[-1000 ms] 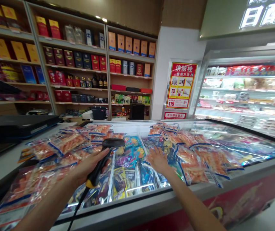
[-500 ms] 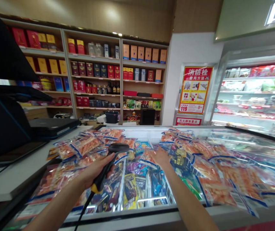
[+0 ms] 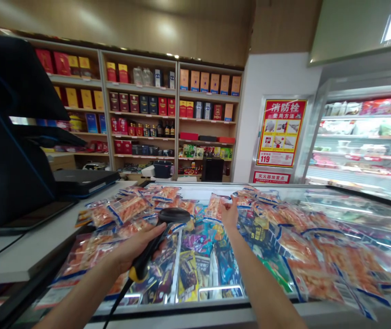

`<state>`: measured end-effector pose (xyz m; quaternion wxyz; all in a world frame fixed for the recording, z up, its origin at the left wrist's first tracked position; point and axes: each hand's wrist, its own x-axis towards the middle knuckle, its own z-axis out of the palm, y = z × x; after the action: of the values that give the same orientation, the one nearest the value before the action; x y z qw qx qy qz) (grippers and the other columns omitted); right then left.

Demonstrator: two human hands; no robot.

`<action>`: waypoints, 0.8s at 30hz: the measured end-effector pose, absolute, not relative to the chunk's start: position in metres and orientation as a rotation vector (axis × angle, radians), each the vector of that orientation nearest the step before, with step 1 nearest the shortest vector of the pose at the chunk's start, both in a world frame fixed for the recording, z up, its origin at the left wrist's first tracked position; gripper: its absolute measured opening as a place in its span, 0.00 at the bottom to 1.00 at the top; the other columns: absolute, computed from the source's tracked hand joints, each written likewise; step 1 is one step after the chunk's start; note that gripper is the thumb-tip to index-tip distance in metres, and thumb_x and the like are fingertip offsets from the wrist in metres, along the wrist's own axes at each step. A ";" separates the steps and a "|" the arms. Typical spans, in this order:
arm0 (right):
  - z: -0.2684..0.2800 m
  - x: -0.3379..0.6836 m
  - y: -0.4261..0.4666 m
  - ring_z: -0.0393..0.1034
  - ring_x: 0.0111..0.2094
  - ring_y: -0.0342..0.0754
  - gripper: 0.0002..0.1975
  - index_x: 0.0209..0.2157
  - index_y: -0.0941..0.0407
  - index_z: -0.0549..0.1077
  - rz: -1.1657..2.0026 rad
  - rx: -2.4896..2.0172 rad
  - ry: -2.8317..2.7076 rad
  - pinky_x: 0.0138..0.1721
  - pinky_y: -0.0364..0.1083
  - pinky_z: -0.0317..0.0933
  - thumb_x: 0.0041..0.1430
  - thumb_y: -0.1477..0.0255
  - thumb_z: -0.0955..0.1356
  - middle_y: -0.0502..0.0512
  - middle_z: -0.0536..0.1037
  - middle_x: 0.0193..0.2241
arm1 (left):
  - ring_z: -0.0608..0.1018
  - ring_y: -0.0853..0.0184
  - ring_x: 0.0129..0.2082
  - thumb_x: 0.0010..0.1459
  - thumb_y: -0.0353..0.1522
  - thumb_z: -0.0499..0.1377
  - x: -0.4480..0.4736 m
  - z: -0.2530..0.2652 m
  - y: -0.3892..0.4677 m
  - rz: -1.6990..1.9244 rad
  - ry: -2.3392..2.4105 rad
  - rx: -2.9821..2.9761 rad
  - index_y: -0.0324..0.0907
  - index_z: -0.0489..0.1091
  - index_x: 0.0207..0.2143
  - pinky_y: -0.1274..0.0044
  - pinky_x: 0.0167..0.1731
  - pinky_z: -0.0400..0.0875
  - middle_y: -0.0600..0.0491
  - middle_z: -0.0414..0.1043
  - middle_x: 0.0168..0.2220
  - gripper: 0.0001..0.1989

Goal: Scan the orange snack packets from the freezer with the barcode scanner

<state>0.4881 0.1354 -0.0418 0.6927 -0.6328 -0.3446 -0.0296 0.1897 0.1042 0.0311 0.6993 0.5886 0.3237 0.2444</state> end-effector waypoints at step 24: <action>-0.026 0.340 0.194 0.62 0.21 0.40 0.30 0.51 0.57 0.56 0.351 -1.164 -0.997 0.25 0.41 0.59 0.45 0.64 0.62 0.45 0.66 0.21 | 0.64 0.77 0.11 0.41 0.46 0.57 0.099 0.043 0.124 0.987 1.040 1.212 0.40 0.60 0.24 0.85 0.09 0.56 0.60 0.61 0.14 0.19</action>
<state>0.3398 0.1940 -0.0264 0.7065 -0.5238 -0.4489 0.1581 0.0993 0.1244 0.0433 0.5908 0.5210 0.4468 0.4243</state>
